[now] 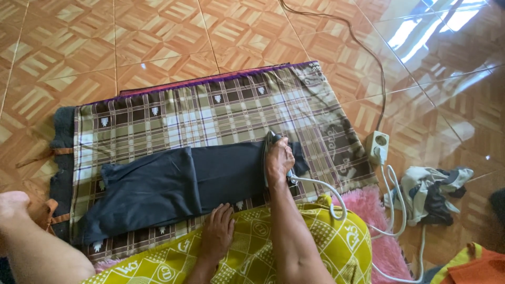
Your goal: The person irons a pair of dark trousers on a mat on the floor, smoothing the fabric and moving the iron over both legs before folding them.
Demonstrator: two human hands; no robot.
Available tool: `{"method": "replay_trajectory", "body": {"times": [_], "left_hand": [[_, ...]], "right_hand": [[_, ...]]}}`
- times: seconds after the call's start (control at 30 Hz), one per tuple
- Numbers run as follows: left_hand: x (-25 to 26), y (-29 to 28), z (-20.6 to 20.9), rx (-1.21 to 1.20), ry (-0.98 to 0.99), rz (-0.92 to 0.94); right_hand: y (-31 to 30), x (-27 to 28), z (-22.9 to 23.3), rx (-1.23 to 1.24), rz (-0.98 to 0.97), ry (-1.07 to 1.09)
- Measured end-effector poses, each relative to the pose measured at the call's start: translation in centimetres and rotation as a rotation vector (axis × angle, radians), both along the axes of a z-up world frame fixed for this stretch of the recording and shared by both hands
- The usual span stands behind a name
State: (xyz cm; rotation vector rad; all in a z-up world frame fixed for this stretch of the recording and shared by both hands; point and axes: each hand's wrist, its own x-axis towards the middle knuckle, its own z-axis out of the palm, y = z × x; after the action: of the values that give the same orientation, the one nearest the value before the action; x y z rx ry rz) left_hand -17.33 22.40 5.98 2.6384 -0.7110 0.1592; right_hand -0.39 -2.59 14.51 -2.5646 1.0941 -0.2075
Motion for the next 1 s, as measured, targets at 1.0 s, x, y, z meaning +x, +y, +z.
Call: {"method": "replay_trajectory", "body": {"times": [1.0], "left_hand": [[1.5,0.2,-3.4,-0.066,0.079,0.062]], "right_hand": [[-12.6,-4.9,8.7,0.085,0.212,0.198]]}}
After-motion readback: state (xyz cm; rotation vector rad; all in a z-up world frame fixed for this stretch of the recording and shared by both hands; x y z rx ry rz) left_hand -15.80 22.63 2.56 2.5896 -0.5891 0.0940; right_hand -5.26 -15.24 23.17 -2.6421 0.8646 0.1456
